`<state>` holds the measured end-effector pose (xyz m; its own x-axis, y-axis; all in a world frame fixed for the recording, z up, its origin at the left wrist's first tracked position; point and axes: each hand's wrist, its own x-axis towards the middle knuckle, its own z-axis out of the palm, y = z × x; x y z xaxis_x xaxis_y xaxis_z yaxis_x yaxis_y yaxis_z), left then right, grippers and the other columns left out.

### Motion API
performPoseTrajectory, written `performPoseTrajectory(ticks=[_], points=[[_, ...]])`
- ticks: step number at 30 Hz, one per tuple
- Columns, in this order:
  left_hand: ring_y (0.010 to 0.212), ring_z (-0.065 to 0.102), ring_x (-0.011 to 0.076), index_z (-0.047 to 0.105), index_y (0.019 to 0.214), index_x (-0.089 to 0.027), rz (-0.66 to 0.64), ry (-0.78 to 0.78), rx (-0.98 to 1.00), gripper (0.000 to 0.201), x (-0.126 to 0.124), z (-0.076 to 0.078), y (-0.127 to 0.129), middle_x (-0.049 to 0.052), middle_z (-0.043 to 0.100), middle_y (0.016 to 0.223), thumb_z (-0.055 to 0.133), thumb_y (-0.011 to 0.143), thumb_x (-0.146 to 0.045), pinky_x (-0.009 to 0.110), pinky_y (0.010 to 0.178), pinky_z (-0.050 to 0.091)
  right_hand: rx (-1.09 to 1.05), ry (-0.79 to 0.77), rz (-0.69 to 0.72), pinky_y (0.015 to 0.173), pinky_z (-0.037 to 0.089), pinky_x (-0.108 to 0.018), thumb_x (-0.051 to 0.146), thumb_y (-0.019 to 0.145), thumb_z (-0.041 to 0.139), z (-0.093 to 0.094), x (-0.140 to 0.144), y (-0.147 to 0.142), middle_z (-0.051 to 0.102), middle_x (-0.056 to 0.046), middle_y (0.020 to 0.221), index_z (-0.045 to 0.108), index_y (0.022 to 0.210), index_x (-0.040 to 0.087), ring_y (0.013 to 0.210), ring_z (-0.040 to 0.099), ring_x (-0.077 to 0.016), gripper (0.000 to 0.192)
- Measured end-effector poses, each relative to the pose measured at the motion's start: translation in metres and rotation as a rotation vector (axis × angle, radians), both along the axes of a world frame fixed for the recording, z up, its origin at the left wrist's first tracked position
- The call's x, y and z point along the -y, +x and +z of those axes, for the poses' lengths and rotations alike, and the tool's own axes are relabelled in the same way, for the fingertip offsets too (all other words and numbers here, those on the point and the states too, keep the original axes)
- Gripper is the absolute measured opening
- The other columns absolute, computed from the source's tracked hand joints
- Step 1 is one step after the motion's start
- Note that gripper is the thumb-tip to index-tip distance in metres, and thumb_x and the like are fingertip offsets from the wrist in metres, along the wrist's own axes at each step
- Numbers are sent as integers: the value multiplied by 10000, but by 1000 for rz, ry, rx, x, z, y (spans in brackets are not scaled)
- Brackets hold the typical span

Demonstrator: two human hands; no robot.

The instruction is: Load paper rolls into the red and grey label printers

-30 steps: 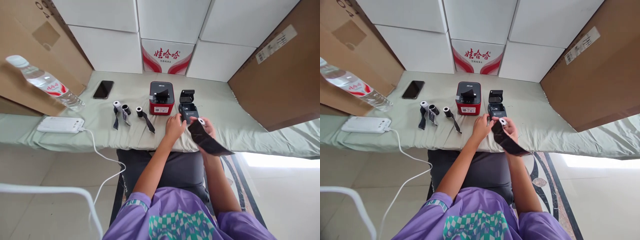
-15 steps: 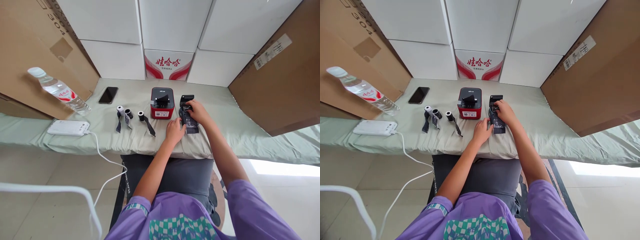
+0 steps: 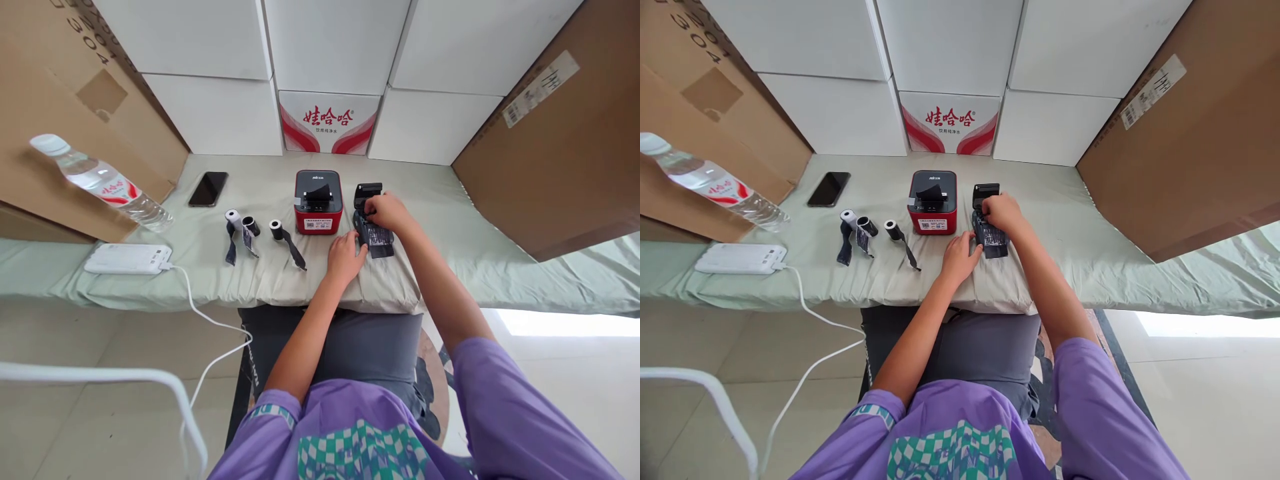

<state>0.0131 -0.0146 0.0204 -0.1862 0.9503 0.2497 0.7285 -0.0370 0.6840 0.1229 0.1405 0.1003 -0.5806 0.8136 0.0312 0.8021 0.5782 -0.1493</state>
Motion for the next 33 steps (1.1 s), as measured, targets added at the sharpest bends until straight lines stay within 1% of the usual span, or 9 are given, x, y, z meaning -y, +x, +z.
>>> performPoseTrajectory(ticks=[2, 4, 7, 13, 17, 21, 24, 28, 33], points=[[1271, 709, 302, 607, 1238, -179, -2, 3, 2, 227, 0, 0, 0, 147, 762, 1300, 644, 1015, -196, 497, 1195, 478, -152, 57, -5, 971, 508, -434, 177, 926, 589, 7, -7, -1, 797, -135, 1134, 790, 1107, 183, 1122, 656, -323, 270], [1278, 708, 302, 606, 1238, -176, -3, 5, 4, 229, 0, -1, 0, 151, 760, 1303, 644, 1013, -194, 501, 1207, 470, -276, 144, -27, 1064, 483, -483, 248, 990, 534, 10, -14, -1, 754, -161, 1318, 744, 1287, 161, 1247, 628, -346, 374], [1305, 694, 303, 606, 1240, -171, 2, 7, 18, 239, -1, -2, 0, 159, 752, 1325, 655, 1006, -190, 507, 1222, 459, -292, 129, -14, 1142, 443, -538, 309, 1016, 512, 7, -14, 0, 668, -206, 1470, 661, 1437, 116, 1362, 580, -377, 487], [1296, 695, 301, 606, 1243, -177, -1, 6, 29, 246, -1, -3, 1, 139, 758, 1312, 662, 1004, -191, 498, 1205, 472, -341, 105, 29, 1108, 491, -469, 352, 1063, 434, -9, 28, 21, 742, -179, 1327, 748, 1276, 153, 1247, 671, -321, 429], [1298, 692, 297, 610, 1244, -172, -4, 3, 8, 238, 0, -1, 0, 147, 757, 1305, 654, 1011, -195, 492, 1208, 468, -259, 79, 15, 1149, 463, -455, 334, 1080, 422, -12, 55, 31, 711, -175, 1457, 775, 1274, 132, 1382, 626, -329, 451], [1292, 694, 290, 617, 1245, -183, -6, 1, 2, 230, 1, 0, -1, 133, 760, 1298, 643, 1017, -198, 475, 1210, 468, -148, 147, -52, 1101, 456, -447, 312, 1115, 368, -14, 74, 25, 749, -176, 1396, 811, 1214, 129, 1306, 670, -329, 489], [1308, 689, 289, 614, 1265, -172, -1, -10, -6, 258, -1, -2, 0, 136, 757, 1316, 649, 1010, -189, 464, 1242, 437, -82, 239, -94, 1052, 439, -451, 320, 1125, 375, -19, 89, 17, 737, -168, 1420, 800, 1264, 141, 1246, 672, -336, 481], [1295, 697, 280, 622, 1259, -183, 4, -17, -7, 258, -1, -1, 1, 130, 760, 1315, 661, 1004, -207, 450, 1243, 435, -18, 281, -123, 1036, 409, -442, 347, 1133, 367, -22, 97, 6, 737, -192, 1394, 802, 1246, 120, 1207, 656, -334, 503], [1294, 694, 279, 620, 1265, -180, 11, -43, -13, 274, -2, 0, 2, 131, 757, 1329, 653, 993, -185, 460, 1248, 430, 39, 213, -124, 1066, 422, -473, 320, 1119, 365, -12, 89, 4, 768, -214, 1297, 826, 1126, 107, 1191, 683, -345, 508]])
